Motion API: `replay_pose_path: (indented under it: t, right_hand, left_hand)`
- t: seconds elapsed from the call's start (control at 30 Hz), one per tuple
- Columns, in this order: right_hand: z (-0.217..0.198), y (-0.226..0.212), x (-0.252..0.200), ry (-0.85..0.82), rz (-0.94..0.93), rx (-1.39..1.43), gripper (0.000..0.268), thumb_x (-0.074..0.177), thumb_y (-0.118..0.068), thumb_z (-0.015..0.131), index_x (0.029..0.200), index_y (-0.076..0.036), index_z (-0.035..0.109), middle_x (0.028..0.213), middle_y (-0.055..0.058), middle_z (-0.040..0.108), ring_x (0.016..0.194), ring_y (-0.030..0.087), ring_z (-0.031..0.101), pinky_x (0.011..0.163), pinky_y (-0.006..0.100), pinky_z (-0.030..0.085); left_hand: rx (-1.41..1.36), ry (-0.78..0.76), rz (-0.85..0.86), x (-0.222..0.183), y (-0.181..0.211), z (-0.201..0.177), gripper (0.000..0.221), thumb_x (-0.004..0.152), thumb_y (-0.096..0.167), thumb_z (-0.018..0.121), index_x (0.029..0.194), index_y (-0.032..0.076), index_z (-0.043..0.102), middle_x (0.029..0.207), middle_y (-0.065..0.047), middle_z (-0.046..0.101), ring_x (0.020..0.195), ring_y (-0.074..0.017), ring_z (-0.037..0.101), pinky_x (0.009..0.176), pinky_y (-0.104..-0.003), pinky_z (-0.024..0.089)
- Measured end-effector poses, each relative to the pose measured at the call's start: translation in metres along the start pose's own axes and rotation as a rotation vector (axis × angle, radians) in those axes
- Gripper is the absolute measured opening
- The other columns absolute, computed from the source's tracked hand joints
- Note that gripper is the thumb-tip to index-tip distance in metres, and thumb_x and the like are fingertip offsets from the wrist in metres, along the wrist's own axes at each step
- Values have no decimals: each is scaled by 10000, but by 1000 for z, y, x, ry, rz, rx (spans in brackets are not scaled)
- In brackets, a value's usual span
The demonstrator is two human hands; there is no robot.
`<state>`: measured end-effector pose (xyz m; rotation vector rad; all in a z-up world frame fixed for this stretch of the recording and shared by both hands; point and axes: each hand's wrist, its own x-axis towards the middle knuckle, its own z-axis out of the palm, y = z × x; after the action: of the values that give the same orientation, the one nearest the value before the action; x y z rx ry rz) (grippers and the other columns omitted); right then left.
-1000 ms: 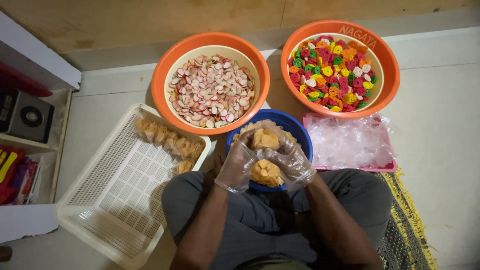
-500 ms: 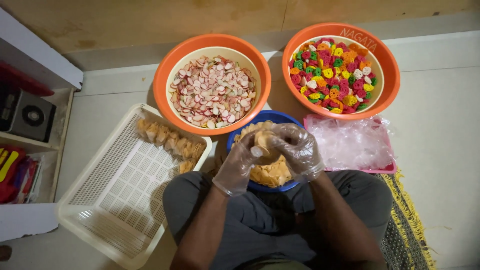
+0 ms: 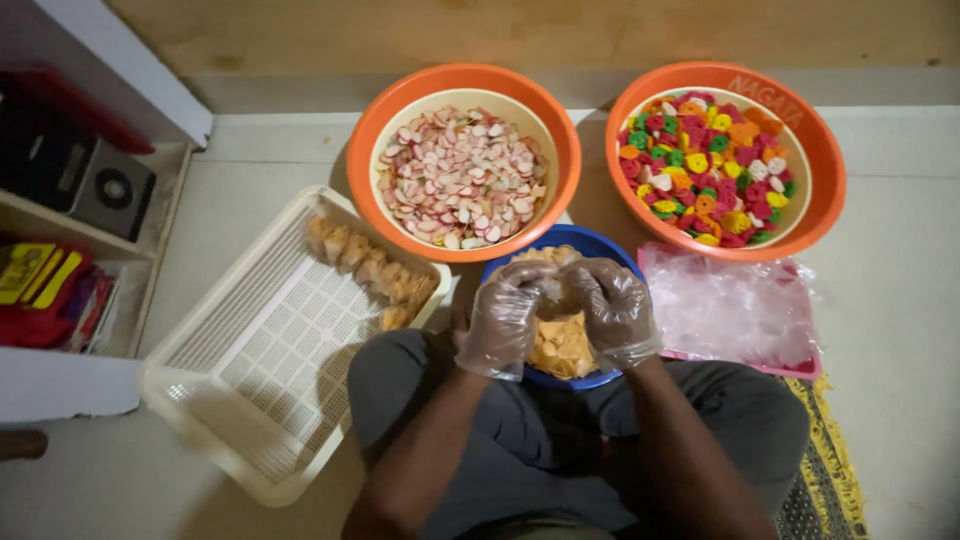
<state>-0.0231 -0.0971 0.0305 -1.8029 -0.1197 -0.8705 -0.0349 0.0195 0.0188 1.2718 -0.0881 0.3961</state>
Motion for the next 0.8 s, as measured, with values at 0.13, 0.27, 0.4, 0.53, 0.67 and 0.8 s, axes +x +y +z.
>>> replay_pose_path:
  t: [0.13,0.27,0.4,0.53,0.67,0.8]
  right_hand:
    - [-18,1,20,-475,59,-23,47,943,-74,717,939,-64,762,860,149,738,850,370,717,737,432,576]
    - [-8,-19,31,-588,-42,-1,59,951,-78,715,946,-62,772,844,151,740,805,389,716,704,448,580]
    - [22,-35,33,-641,-36,57,81,946,-87,714,890,-76,772,738,98,733,689,297,735,629,398,581]
    - [57,-41,24,-858,22,16,136,965,-207,684,1042,-142,775,944,155,747,945,409,709,814,523,571]
    - [97,-49,9,-940,-9,275,153,977,-126,634,1044,-59,753,986,231,726,984,472,683,874,554,552]
    - [136,-47,-17,-947,-5,423,149,965,-87,658,1045,6,744,1024,259,719,1009,482,683,904,555,540]
  left_hand:
    - [253,60,26,6,-23,-14,103,812,20,800,879,97,811,885,-54,765,868,-204,725,841,-321,586]
    - [501,61,-6,8,-7,-35,81,785,132,860,830,174,807,887,19,773,884,-196,735,834,-291,599]
    - [389,149,-118,15,25,-56,122,766,155,873,864,173,802,914,13,775,902,-161,735,827,-321,599]
    - [371,120,-130,17,51,-90,93,792,81,808,865,126,771,869,-31,757,787,-126,694,754,-301,583]
    - [217,175,-267,14,113,-113,78,818,58,764,872,94,719,811,-39,731,726,-108,665,773,-273,578]
    - [64,267,-425,14,149,-144,88,837,68,743,848,75,655,773,-48,703,706,-116,666,823,-242,557]
